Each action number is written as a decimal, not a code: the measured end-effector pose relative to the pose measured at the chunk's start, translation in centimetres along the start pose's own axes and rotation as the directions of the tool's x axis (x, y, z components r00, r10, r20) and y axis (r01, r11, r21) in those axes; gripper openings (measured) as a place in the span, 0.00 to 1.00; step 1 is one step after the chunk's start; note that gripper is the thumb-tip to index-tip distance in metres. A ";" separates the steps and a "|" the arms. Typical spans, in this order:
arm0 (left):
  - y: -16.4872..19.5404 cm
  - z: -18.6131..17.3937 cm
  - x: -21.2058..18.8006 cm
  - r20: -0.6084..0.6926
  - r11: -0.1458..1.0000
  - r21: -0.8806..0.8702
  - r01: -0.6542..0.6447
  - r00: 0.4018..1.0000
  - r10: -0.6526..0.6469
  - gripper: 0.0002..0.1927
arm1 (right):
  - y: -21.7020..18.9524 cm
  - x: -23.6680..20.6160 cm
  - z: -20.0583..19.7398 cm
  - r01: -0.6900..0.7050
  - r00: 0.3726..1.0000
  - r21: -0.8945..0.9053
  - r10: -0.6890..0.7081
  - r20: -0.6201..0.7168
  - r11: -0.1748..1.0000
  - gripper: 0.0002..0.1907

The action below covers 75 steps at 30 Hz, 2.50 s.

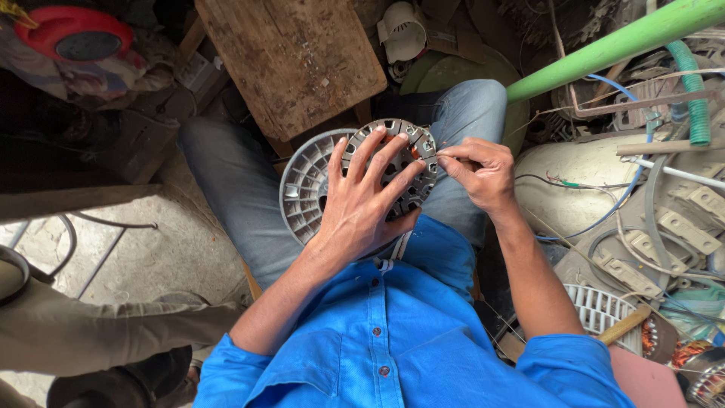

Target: The person sits on the floor and winds copper wire by hand into the slots of a motor stator. They repeatedly insert, pull, and adjust the wire to form coils within the stator's slots.

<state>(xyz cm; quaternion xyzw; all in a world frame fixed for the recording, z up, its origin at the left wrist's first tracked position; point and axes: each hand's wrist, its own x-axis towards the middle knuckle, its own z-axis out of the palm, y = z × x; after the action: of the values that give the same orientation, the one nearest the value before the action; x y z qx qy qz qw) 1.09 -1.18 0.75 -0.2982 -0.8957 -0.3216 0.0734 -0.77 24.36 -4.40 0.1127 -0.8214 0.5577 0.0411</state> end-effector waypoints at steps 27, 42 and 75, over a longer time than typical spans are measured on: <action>-0.1 0.0 0.0 -0.011 1.000 0.021 -0.006 1.000 0.007 0.37 | -5.7 0.7 -1.8 0.089 0.961 -0.155 -0.044 0.274 0.984 0.04; 0.1 0.0 0.0 -0.024 1.000 0.018 -0.002 1.000 0.002 0.37 | -5.6 -0.3 -2.6 -0.010 0.988 -0.218 0.043 0.146 0.976 0.04; 0.0 0.1 -0.1 -0.026 0.999 0.034 -0.009 1.000 0.010 0.37 | -7.3 1.1 -0.5 0.417 0.897 -0.337 -0.321 0.305 0.844 0.06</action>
<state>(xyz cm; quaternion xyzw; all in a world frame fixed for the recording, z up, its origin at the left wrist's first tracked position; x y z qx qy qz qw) 1.17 -1.16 0.61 -0.2968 -0.8987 -0.3097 0.0917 -0.19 22.06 2.59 0.3247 -0.8778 0.3448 0.0718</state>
